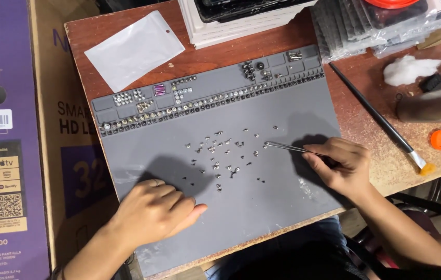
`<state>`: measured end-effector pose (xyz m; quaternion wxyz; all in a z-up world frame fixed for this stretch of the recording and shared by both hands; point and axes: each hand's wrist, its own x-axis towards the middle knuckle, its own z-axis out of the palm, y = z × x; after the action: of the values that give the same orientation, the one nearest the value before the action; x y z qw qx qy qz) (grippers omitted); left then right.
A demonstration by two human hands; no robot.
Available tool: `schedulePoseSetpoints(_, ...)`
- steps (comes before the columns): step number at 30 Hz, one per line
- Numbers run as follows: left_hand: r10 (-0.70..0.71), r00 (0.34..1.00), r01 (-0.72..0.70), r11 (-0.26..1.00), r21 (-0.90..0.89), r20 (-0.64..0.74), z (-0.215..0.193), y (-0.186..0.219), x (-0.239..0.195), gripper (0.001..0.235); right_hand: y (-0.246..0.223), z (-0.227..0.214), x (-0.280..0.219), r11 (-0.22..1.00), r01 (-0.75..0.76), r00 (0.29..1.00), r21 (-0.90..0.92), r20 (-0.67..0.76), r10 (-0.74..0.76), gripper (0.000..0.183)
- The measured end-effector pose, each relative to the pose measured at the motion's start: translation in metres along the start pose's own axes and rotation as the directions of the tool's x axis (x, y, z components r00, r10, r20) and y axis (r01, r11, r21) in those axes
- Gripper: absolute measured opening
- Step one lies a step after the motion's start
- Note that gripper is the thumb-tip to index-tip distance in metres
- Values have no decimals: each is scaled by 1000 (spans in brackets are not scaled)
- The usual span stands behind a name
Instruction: The person uses tweezers to pick up small screws from a gray mat and place them into designated slots on a gray plastic organizer tray. The task involves repetitive sorting of hardware components.
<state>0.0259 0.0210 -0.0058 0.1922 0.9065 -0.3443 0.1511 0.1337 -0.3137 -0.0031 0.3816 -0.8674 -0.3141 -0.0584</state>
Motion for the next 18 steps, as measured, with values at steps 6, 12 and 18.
schedulePoseSetpoints(6, 2, 1000, -2, 1000, -4, -1, 1, 0, -1, 44, 2, 1, -1, 1000, -6, 1000, -4, -16, 6, 12)
schedulePoseSetpoints(12, 7, 1000, -7, 1000, 1, -2, 2, 0, 0, 46, -6, 7, 13, 1000, 10, 999, 0, 43, -10, 14)
schedulePoseSetpoints(18, -1, 1000, 1, 1000, -4, -13, 1, 1, 0, 46, -5, 9, 13, 1000, 14, 999, 4, 45, -14, 14)
